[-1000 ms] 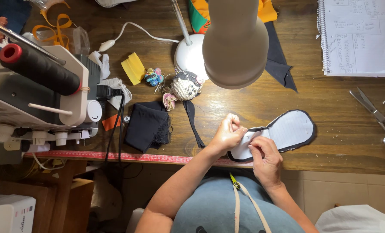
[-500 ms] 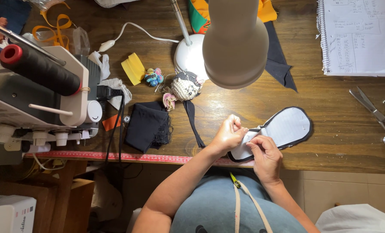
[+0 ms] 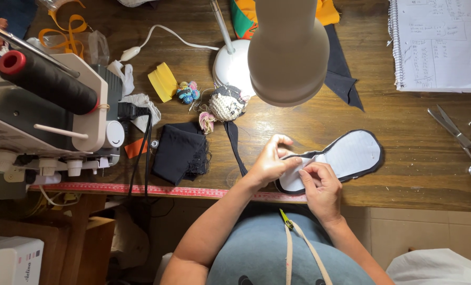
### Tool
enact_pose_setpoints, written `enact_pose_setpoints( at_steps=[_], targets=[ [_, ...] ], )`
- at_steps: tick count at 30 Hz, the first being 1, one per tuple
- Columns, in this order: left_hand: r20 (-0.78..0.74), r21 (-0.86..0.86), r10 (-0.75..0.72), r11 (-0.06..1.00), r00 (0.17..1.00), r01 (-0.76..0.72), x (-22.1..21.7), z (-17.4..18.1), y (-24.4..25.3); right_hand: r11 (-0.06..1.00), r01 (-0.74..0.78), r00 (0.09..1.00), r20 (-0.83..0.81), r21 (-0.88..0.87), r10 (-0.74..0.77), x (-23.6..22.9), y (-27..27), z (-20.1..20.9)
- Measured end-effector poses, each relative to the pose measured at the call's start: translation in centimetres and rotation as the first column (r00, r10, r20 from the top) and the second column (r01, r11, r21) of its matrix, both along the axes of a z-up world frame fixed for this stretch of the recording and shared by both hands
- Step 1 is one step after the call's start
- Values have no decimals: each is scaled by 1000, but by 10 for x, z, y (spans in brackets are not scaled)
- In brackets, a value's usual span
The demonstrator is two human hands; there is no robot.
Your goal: The person measures a white fabric piece with a measuring tape and a ruler, then retrieves a roll of black elastic from a shelf. They measure and cut a length of the elastic using scissors, preparing it for attachment to the fabric.
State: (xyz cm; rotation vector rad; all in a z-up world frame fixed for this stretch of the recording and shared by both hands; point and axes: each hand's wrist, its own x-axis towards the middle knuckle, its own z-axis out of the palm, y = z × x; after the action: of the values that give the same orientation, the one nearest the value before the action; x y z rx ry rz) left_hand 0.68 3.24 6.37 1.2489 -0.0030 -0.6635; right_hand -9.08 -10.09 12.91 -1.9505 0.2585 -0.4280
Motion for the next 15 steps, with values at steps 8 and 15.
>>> enact_pose_setpoints(
  at_steps=[8,15],
  targets=[
    [-49,-31,39,999,998,-41,5,-28,-2,997,-58,997,45,-47,60,0,1,6],
    [-77,-9,25,1000,997,-26,7,-36,-3,984,-106,986,116,-144,123,0,-8,8]
  ],
)
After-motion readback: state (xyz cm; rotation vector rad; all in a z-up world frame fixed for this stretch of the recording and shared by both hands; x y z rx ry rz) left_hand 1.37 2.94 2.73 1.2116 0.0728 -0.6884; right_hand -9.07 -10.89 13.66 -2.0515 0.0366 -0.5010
